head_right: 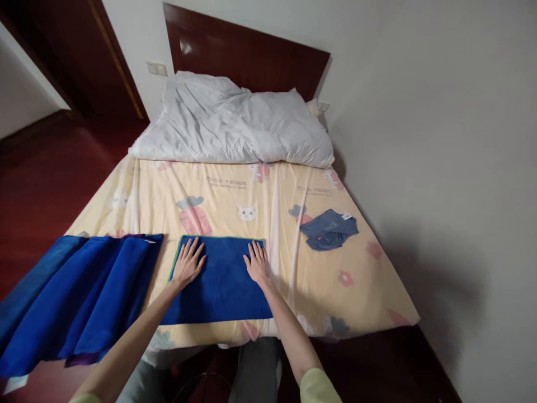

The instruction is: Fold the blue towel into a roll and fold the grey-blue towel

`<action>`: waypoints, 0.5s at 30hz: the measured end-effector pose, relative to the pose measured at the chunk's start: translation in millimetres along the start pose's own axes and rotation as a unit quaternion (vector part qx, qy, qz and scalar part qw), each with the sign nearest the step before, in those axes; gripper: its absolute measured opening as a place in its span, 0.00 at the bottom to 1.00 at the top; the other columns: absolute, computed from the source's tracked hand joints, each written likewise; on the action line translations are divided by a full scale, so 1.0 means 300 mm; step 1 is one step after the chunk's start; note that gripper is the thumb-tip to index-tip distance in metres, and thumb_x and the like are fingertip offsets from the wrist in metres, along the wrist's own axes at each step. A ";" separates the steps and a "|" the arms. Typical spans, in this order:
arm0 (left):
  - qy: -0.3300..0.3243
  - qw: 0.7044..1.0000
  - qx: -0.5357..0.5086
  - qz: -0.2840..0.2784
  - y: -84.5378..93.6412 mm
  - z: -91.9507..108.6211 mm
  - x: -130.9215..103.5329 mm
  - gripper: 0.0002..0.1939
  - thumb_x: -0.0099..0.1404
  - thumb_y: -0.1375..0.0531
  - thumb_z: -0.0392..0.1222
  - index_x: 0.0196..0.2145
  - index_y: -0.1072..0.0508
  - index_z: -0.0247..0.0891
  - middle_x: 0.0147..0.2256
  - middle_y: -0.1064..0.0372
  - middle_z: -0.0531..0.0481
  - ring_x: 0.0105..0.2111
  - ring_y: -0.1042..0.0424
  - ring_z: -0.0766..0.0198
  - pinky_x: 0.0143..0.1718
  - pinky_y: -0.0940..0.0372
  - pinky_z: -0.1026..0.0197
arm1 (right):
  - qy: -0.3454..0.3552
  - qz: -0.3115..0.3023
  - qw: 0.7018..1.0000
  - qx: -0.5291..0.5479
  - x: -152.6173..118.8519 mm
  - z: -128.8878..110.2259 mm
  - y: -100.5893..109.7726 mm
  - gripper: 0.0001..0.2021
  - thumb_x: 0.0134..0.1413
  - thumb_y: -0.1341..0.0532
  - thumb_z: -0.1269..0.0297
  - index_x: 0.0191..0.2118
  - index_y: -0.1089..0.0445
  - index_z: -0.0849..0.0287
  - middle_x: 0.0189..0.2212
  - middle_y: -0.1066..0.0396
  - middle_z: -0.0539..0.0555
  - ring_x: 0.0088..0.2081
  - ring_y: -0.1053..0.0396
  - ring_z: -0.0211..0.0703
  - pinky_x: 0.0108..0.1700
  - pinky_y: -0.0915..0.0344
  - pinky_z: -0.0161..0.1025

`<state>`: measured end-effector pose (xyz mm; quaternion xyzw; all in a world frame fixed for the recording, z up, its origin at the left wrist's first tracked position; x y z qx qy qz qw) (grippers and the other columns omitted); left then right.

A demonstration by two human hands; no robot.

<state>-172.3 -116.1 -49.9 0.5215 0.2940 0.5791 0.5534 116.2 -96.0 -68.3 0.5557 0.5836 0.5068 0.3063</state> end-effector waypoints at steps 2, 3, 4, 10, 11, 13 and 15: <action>0.022 1.000 -0.003 -0.007 -0.033 -0.017 -0.023 0.30 0.74 0.50 0.52 0.68 0.37 0.38 0.71 0.50 0.40 0.72 0.53 0.43 0.71 0.53 0.37 | 0.000 -0.019 1.000 -0.012 -0.012 -0.002 -0.025 0.30 0.73 0.55 0.51 0.72 0.45 0.60 0.73 0.49 0.59 0.73 0.50 0.53 0.73 0.53 0.55; 0.033 0.999 -0.004 -0.005 -0.038 -0.026 -0.027 0.30 0.74 0.50 0.52 0.69 0.37 0.38 0.71 0.50 0.40 0.72 0.53 0.43 0.71 0.53 0.37 | -0.007 -0.021 1.000 -0.013 -0.009 -0.002 -0.027 0.30 0.73 0.55 0.51 0.72 0.46 0.61 0.73 0.50 0.59 0.73 0.51 0.53 0.74 0.54 0.56; 0.041 0.999 -0.005 -0.001 -0.037 -0.030 -0.028 0.30 0.74 0.50 0.52 0.69 0.37 0.37 0.72 0.51 0.40 0.72 0.53 0.43 0.71 0.53 0.37 | -0.015 -0.017 1.000 -0.012 -0.006 -0.003 -0.023 0.31 0.73 0.55 0.51 0.72 0.46 0.62 0.73 0.51 0.60 0.73 0.52 0.54 0.74 0.54 0.57; 0.030 0.999 -0.004 0.026 0.034 0.017 -0.183 0.30 0.75 0.51 0.49 0.69 0.38 0.36 0.72 0.54 0.41 0.73 0.55 0.45 0.71 0.50 0.39 | 0.012 0.024 1.000 0.012 -0.164 -0.082 0.067 0.30 0.73 0.55 0.55 0.74 0.52 0.60 0.74 0.56 0.58 0.75 0.56 0.53 0.74 0.54 0.58; 0.020 0.999 -0.005 0.025 0.044 0.025 -0.251 0.30 0.75 0.51 0.48 0.70 0.40 0.36 0.73 0.56 0.41 0.73 0.56 0.46 0.71 0.50 0.39 | 0.030 0.017 0.999 0.016 -0.233 -0.092 0.074 0.30 0.73 0.55 0.56 0.75 0.55 0.58 0.74 0.57 0.56 0.75 0.56 0.51 0.75 0.53 0.56; 0.012 1.000 -0.007 0.021 0.062 0.024 -0.405 0.30 0.75 0.51 0.47 0.72 0.44 0.38 0.73 0.58 0.43 0.73 0.57 0.49 0.71 0.50 0.41 | 0.050 0.002 0.999 0.018 -0.381 -0.089 0.084 0.30 0.73 0.55 0.58 0.76 0.59 0.56 0.75 0.57 0.54 0.75 0.56 0.49 0.75 0.52 0.55; 0.003 1.000 -0.002 0.013 0.079 0.014 -0.552 0.32 0.75 0.50 0.47 0.73 0.49 0.41 0.73 0.57 0.44 0.73 0.55 0.50 0.72 0.52 0.41 | 0.051 -0.006 0.999 0.013 -0.505 -0.067 0.091 0.30 0.73 0.54 0.59 0.76 0.61 0.53 0.74 0.56 0.53 0.74 0.54 0.48 0.74 0.51 0.56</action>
Point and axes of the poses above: each hand's wrist, its own x-axis towards the middle knuckle, its own y-axis out of the back of the hand, z = x × y, the point moved 7 cm from there along x, towards the middle knuckle
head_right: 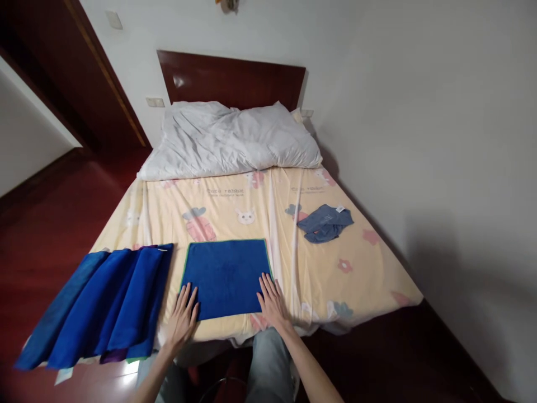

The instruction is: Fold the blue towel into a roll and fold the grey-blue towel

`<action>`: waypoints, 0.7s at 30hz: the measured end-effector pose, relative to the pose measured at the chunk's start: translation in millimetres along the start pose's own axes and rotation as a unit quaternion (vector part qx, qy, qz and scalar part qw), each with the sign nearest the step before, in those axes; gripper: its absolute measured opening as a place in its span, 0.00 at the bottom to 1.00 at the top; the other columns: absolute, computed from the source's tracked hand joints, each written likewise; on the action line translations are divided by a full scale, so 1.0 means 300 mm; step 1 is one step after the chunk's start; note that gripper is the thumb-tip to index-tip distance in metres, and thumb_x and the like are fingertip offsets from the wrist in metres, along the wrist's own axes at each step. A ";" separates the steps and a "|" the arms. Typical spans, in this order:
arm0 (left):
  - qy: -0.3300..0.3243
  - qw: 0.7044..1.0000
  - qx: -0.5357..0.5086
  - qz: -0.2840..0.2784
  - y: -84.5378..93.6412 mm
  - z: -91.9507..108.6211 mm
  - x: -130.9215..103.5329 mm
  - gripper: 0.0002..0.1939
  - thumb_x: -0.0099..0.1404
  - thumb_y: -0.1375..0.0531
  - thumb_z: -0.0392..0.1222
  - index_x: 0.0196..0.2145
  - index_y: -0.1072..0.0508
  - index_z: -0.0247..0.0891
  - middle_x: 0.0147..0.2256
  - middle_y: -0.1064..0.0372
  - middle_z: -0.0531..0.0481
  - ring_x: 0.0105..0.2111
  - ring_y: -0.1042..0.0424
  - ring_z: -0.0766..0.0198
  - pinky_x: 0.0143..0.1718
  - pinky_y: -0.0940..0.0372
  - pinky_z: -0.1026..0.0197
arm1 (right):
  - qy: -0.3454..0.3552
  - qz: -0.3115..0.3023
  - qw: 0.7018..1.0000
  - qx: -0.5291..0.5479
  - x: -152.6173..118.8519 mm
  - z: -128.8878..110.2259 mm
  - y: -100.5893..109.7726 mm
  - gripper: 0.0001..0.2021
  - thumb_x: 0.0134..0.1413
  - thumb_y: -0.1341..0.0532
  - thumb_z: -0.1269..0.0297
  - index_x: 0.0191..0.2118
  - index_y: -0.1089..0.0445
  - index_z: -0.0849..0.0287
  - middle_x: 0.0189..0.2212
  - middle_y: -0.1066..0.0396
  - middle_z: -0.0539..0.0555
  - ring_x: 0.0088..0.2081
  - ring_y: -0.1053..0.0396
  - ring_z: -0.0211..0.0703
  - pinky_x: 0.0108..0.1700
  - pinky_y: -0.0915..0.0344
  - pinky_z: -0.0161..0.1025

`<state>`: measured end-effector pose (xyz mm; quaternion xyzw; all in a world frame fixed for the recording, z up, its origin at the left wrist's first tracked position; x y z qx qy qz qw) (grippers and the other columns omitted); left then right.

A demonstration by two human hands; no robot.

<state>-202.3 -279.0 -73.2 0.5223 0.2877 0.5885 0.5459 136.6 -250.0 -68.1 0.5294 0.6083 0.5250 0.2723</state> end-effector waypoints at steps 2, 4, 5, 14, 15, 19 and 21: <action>-0.001 1.000 0.012 -0.005 0.018 -0.014 -0.103 0.33 0.74 0.50 0.47 0.74 0.50 0.42 0.73 0.56 0.44 0.72 0.53 0.50 0.72 0.53 0.41 | -0.007 -0.001 1.000 -0.004 -0.074 0.014 0.006 0.30 0.73 0.53 0.60 0.76 0.60 0.53 0.74 0.54 0.53 0.74 0.52 0.49 0.74 0.50 0.57; -0.002 1.000 0.023 -0.004 0.032 -0.021 -0.153 0.32 0.75 0.51 0.47 0.73 0.49 0.41 0.72 0.54 0.42 0.72 0.52 0.50 0.72 0.53 0.41 | -0.016 0.005 1.000 -0.004 -0.095 0.021 0.012 0.30 0.72 0.53 0.61 0.75 0.57 0.54 0.73 0.53 0.54 0.74 0.51 0.50 0.74 0.50 0.58; -0.004 1.000 0.026 -0.003 0.037 -0.023 -0.160 0.32 0.75 0.52 0.47 0.73 0.48 0.40 0.72 0.54 0.42 0.72 0.51 0.50 0.72 0.52 0.41 | -0.021 0.007 1.000 -0.003 -0.093 0.020 0.014 0.30 0.72 0.52 0.61 0.75 0.55 0.55 0.73 0.52 0.55 0.73 0.50 0.50 0.74 0.49 0.58; -0.062 0.992 0.047 -0.096 0.078 -0.062 -0.138 0.27 0.66 0.46 0.36 0.62 0.30 0.38 0.65 0.38 0.39 0.66 0.38 0.50 0.65 0.38 0.47 | 0.024 0.009 0.996 0.081 -0.170 -0.026 0.049 0.24 0.67 0.49 0.66 0.66 0.34 0.57 0.67 0.37 0.57 0.69 0.40 0.51 0.70 0.41 0.59; -0.065 0.991 0.054 -0.107 0.082 -0.066 -0.139 0.27 0.64 0.47 0.32 0.61 0.29 0.38 0.64 0.36 0.40 0.65 0.37 0.52 0.64 0.37 0.49 | 0.026 0.013 0.995 0.091 -0.191 -0.021 0.054 0.24 0.66 0.49 0.69 0.64 0.31 0.57 0.65 0.34 0.57 0.68 0.38 0.51 0.69 0.39 0.57; -0.065 0.984 0.103 -0.133 0.081 -0.065 -0.116 0.31 0.62 0.49 0.25 0.60 0.28 0.39 0.62 0.33 0.40 0.63 0.35 0.52 0.60 0.34 0.50 | -0.015 0.036 0.995 0.096 -0.216 0.012 0.069 0.26 0.58 0.49 0.78 0.58 0.25 0.59 0.62 0.30 0.59 0.64 0.33 0.50 0.67 0.34 0.53; -0.060 0.980 0.129 -0.141 0.077 -0.061 -0.092 0.30 0.62 0.49 0.24 0.59 0.28 0.39 0.60 0.32 0.39 0.62 0.34 0.50 0.58 0.32 0.50 | -0.044 0.038 0.994 0.089 -0.192 0.022 0.068 0.27 0.54 0.49 0.81 0.56 0.24 0.60 0.60 0.29 0.60 0.63 0.32 0.49 0.67 0.34 0.50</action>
Point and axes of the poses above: each hand's wrist, its own x-axis towards the middle knuckle, its own y-axis out of the back of the hand, z = x × y, the point moved 7 cm from there along x, towards the middle knuckle
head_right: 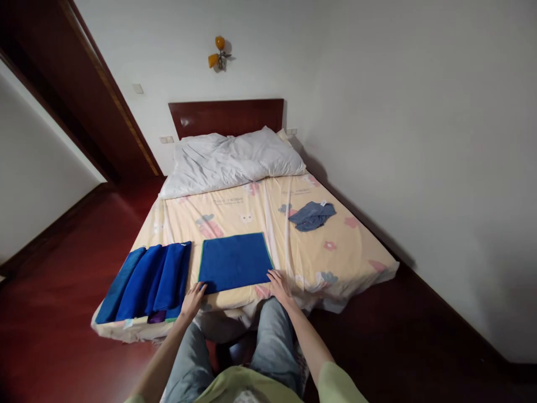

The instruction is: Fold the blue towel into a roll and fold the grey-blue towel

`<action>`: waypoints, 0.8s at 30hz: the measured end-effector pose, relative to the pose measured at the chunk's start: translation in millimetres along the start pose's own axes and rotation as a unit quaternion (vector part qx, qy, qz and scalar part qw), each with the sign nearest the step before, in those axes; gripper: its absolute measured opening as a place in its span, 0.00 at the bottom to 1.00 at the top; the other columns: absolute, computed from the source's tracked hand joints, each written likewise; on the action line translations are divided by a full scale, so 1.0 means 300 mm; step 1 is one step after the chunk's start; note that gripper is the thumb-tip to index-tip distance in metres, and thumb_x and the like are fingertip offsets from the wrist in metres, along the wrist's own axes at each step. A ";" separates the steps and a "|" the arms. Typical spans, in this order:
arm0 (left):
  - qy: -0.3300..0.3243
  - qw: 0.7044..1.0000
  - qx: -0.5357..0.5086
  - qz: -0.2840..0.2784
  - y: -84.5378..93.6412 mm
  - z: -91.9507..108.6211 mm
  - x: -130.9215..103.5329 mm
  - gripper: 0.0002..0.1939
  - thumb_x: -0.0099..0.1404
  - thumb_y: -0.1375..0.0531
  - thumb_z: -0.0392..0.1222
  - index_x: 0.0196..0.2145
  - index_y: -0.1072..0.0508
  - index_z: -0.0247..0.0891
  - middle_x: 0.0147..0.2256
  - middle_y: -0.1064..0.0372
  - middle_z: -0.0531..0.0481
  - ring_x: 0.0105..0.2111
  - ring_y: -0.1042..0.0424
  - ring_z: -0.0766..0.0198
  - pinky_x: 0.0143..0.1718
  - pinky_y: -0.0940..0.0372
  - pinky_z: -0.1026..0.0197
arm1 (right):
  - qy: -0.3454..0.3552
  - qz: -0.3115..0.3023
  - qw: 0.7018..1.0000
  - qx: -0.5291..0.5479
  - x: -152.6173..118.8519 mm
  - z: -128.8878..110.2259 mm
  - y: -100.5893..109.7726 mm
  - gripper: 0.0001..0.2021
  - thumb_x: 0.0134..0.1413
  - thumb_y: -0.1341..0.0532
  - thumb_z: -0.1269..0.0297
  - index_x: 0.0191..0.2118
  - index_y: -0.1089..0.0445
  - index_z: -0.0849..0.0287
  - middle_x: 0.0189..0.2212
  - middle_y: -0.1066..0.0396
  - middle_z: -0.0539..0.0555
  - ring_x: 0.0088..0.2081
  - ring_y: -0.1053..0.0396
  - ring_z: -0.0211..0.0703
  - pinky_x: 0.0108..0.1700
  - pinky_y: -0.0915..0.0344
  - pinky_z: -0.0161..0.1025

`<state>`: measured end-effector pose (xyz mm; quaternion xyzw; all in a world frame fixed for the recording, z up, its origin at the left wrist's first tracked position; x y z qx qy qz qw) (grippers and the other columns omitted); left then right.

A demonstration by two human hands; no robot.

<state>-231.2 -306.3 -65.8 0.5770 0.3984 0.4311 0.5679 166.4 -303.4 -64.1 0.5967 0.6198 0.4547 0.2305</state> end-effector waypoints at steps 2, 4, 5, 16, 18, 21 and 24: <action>0.005 1.000 0.011 -0.010 0.009 -0.005 0.021 0.29 0.63 0.49 0.24 0.58 0.27 0.38 0.59 0.31 0.38 0.60 0.32 0.50 0.57 0.31 0.50 | -0.032 -0.001 0.999 -0.004 0.035 0.002 -0.003 0.27 0.53 0.48 0.82 0.52 0.22 0.60 0.58 0.26 0.61 0.61 0.29 0.49 0.65 0.32 0.49; 0.009 1.000 0.006 -0.014 0.024 -0.018 0.030 0.27 0.63 0.49 0.24 0.56 0.25 0.38 0.56 0.29 0.38 0.58 0.30 0.52 0.56 0.31 0.52 | -0.061 -0.004 0.998 -0.003 0.062 0.003 0.000 0.25 0.52 0.47 0.83 0.48 0.19 0.59 0.54 0.23 0.61 0.58 0.27 0.49 0.64 0.31 0.48; 0.010 1.000 -0.002 -0.013 0.034 -0.025 0.029 0.27 0.63 0.49 0.24 0.54 0.24 0.39 0.54 0.27 0.39 0.57 0.29 0.53 0.56 0.30 0.53 | -0.070 -0.004 0.998 -0.001 0.069 0.002 0.005 0.24 0.52 0.46 0.83 0.47 0.19 0.58 0.52 0.22 0.61 0.57 0.26 0.49 0.64 0.31 0.47; 0.044 0.982 -0.182 0.003 0.086 -0.049 -0.056 0.26 0.61 0.52 0.25 0.48 0.20 0.39 0.49 0.24 0.43 0.52 0.26 0.58 0.53 0.30 0.58 | -0.066 0.052 0.993 0.079 -0.009 0.009 0.060 0.23 0.48 0.46 0.82 0.41 0.18 0.56 0.45 0.19 0.56 0.52 0.23 0.45 0.59 0.27 0.48; 0.050 0.973 -0.220 0.042 0.095 -0.060 -0.050 0.28 0.55 0.51 0.23 0.46 0.19 0.38 0.48 0.23 0.44 0.52 0.25 0.58 0.57 0.31 0.56 | -0.086 0.083 0.986 0.114 -0.007 0.025 0.066 0.25 0.44 0.47 0.82 0.42 0.19 0.57 0.44 0.19 0.57 0.50 0.22 0.46 0.57 0.26 0.48; 0.061 0.960 -0.256 0.095 0.098 -0.072 -0.044 0.29 0.48 0.49 0.24 0.42 0.18 0.38 0.48 0.22 0.45 0.53 0.26 0.56 0.61 0.33 0.51 | -0.101 0.113 0.975 0.161 -0.004 0.045 0.065 0.25 0.39 0.47 0.81 0.39 0.19 0.58 0.41 0.19 0.57 0.47 0.22 0.46 0.56 0.26 0.49; 0.085 0.949 -0.278 0.124 0.099 -0.074 -0.042 0.27 0.47 0.49 0.26 0.40 0.18 0.39 0.49 0.22 0.46 0.52 0.25 0.54 0.61 0.33 0.48 | -0.104 0.141 0.968 0.182 -0.008 0.055 0.062 0.22 0.38 0.47 0.80 0.34 0.19 0.58 0.40 0.18 0.57 0.46 0.22 0.47 0.55 0.27 0.49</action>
Point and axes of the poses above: each hand's wrist, its own x-axis towards the middle knuckle, its own y-axis out of the back of the hand, z = x × y, the point moved 7 cm from there along x, towards the middle knuckle
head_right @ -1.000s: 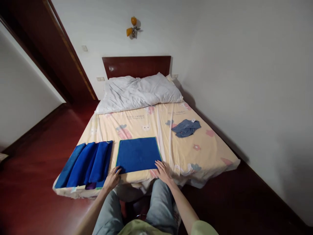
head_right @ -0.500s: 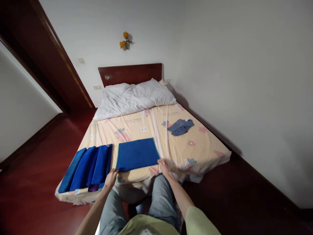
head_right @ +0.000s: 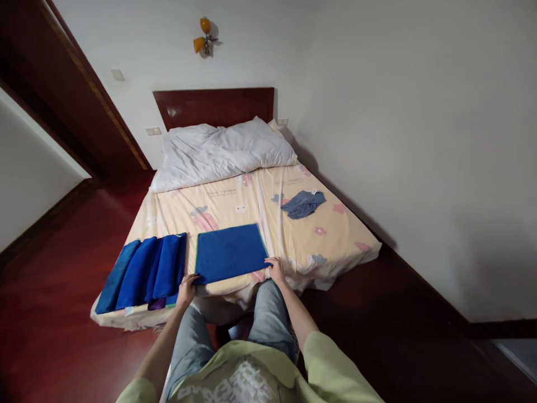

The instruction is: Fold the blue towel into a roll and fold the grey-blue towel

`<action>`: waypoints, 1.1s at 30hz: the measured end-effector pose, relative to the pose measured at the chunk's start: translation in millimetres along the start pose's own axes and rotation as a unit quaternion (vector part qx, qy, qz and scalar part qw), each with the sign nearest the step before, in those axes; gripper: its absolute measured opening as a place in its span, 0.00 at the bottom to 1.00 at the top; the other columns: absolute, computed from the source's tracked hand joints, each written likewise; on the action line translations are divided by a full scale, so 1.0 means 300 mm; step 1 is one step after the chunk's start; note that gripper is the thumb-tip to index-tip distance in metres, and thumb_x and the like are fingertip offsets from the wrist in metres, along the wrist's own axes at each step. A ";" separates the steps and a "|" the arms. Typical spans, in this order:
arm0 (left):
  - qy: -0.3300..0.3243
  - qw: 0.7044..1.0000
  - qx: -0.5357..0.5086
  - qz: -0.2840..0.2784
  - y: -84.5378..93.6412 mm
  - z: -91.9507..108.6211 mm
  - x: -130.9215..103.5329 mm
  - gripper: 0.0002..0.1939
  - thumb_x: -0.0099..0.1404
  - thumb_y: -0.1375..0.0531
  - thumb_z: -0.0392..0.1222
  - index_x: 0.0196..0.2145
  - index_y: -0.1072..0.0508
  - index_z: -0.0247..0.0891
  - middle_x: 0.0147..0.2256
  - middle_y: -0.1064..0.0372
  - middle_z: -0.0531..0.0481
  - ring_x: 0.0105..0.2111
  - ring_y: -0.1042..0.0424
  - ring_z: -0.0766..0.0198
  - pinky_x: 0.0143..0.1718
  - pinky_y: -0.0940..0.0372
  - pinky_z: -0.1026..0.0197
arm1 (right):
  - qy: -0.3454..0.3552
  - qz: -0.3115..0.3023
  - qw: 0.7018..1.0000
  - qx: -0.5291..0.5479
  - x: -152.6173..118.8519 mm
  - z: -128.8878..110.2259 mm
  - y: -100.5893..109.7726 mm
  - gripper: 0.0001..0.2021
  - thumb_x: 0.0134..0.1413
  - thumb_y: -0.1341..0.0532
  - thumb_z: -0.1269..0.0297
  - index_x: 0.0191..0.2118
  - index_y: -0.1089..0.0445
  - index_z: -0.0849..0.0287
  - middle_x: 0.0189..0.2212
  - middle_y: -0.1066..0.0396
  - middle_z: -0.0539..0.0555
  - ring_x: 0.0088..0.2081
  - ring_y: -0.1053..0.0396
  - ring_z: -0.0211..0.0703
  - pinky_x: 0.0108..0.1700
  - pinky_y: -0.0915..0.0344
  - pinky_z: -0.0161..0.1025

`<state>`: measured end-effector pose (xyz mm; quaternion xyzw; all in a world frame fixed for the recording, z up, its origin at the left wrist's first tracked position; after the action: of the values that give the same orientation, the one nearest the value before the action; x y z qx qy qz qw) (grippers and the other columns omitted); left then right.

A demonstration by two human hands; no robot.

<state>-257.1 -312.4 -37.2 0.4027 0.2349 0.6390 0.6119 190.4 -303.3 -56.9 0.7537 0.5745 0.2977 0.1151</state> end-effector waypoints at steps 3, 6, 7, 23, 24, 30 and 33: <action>0.030 0.999 -0.018 0.016 0.008 -0.004 -0.002 0.25 0.48 0.48 0.28 0.39 0.18 0.39 0.46 0.21 0.46 0.50 0.25 0.54 0.59 0.31 0.47 | -0.013 0.026 1.000 0.000 -0.011 0.014 0.015 0.21 0.40 0.47 0.78 0.35 0.19 0.58 0.39 0.18 0.56 0.45 0.23 0.47 0.55 0.28 0.50; 0.044 0.998 -0.029 0.015 0.020 -0.019 -0.015 0.25 0.49 0.48 0.29 0.40 0.18 0.39 0.42 0.20 0.47 0.49 0.25 0.53 0.57 0.29 0.50 | -0.029 0.003 1.000 -0.007 -0.026 0.032 0.031 0.21 0.42 0.46 0.77 0.37 0.18 0.57 0.38 0.18 0.56 0.45 0.23 0.48 0.54 0.28 0.49; 0.040 0.999 -0.033 0.010 0.021 -0.024 -0.021 0.25 0.50 0.48 0.29 0.40 0.18 0.39 0.41 0.20 0.47 0.49 0.25 0.53 0.56 0.29 0.50 | -0.032 -0.012 0.999 -0.007 -0.031 0.038 0.036 0.21 0.43 0.46 0.77 0.38 0.18 0.57 0.38 0.18 0.56 0.45 0.23 0.48 0.55 0.28 0.48; 0.107 0.993 -0.036 0.039 -0.005 -0.028 -0.053 0.21 0.56 0.49 0.31 0.41 0.20 0.37 0.44 0.21 0.43 0.46 0.24 0.53 0.51 0.31 0.56 | -0.102 -0.022 0.990 0.092 -0.015 0.101 0.025 0.20 0.41 0.46 0.70 0.38 0.20 0.60 0.42 0.18 0.58 0.45 0.22 0.48 0.53 0.27 0.46; 0.113 0.992 -0.039 0.040 -0.006 -0.031 -0.052 0.20 0.57 0.49 0.33 0.41 0.20 0.37 0.44 0.21 0.43 0.45 0.24 0.53 0.50 0.31 0.56 | -0.106 -0.022 0.990 0.092 -0.013 0.103 0.024 0.18 0.42 0.45 0.69 0.38 0.21 0.60 0.41 0.18 0.58 0.43 0.22 0.48 0.51 0.27 0.45; 0.166 0.983 -0.052 0.061 -0.004 -0.049 -0.037 0.12 0.62 0.45 0.46 0.32 0.25 0.37 0.33 0.23 0.44 0.35 0.24 0.56 0.40 0.31 0.60 | -0.130 -0.010 0.989 0.074 0.011 0.115 0.017 0.12 0.50 0.40 0.55 0.26 0.29 0.58 0.26 0.24 0.55 0.30 0.27 0.46 0.36 0.29 0.40; 0.184 0.979 -0.051 0.069 -0.003 -0.058 -0.028 0.13 0.62 0.45 0.48 0.33 0.26 0.37 0.29 0.25 0.45 0.32 0.25 0.56 0.36 0.32 0.61 | -0.137 -0.001 0.989 0.063 0.027 0.112 0.021 0.14 0.51 0.40 0.51 0.26 0.30 0.58 0.26 0.25 0.55 0.30 0.28 0.46 0.37 0.30 0.40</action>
<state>-271.1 -317.1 -49.7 0.2617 0.2824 0.7538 0.5325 216.1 -292.0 -77.8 0.7927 0.5715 0.1545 0.1455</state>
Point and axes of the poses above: each hand's wrist, its own x-axis towards the middle knuckle, its own y-axis out of the back of the hand, z = x × y, the point moved 7 cm from there along x, towards the middle knuckle
